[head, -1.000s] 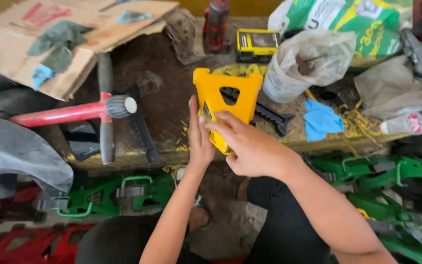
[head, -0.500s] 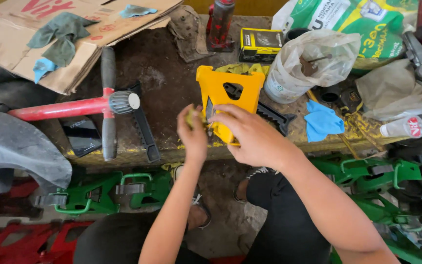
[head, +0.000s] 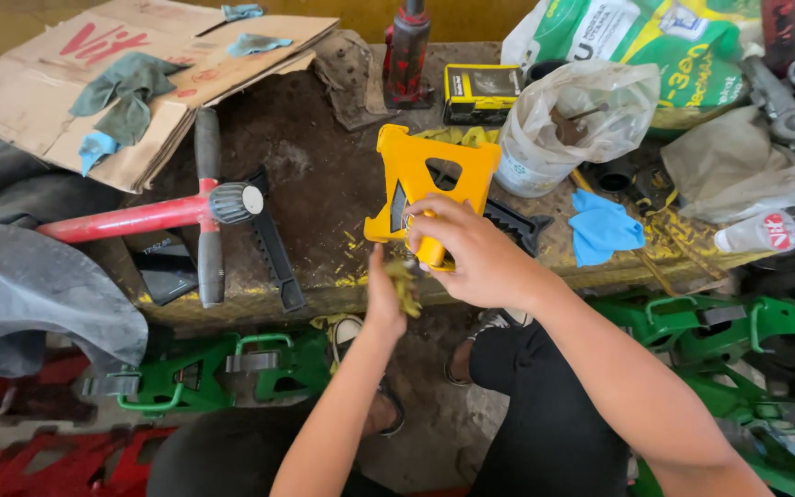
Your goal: The person cleans a black plastic car part and a yellow car jack using a yellow cloth. They wipe the surfaces of both items thoroughly, turning them over to reach different sides, and place them on a cluttered workbench.
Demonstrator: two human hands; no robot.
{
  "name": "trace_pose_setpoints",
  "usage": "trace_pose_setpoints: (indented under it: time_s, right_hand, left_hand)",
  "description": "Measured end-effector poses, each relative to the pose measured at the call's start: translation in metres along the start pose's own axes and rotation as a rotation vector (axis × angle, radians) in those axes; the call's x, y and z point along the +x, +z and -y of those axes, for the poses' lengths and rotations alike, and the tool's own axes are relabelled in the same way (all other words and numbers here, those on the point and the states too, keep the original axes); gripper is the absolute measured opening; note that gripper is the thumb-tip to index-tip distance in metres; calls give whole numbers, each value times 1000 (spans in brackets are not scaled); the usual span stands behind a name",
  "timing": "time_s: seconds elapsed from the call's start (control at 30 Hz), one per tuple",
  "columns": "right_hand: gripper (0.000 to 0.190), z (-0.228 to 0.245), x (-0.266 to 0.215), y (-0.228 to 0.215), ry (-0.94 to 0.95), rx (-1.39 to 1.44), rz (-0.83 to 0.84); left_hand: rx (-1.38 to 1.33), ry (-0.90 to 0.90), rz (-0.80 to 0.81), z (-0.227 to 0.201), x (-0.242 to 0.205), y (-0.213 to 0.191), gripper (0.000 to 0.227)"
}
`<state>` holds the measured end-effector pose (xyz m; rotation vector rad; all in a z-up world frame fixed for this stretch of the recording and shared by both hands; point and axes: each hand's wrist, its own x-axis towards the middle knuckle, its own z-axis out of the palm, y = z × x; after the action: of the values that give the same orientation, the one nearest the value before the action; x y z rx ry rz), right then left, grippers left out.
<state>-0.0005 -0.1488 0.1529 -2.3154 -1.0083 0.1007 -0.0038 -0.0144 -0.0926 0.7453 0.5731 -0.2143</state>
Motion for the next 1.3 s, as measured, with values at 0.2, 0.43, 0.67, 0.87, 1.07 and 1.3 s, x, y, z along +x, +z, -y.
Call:
trace_pose_setpoints:
  time_s: [0.2,0.43,0.67,0.87,1.07,1.3]
  right_hand:
    - [31,19,-26,-15,-14,-2,21]
    - [34,46,-34,-22,-62,89,94]
    - [28,30,-23,12,-193,313,-256]
    - [29,24,-24,35,-122,349,-342]
    - [28,17,-24,48,-60,336,-416]
    - [28,-3,-17,45,33,240,-494]
  left_hand:
    - [-288,-198,357,-51,-76,59,89]
    - [-329,-113,370,-102,-102,65,83]
    - [-115,45,362,-135,-77,27,60]
    - [-3,-44,270,-149,-86,33,56]
    - [23,-67,268,-142,-72,25,53]
    - [116,-96,280,-131,-42,-5,53]
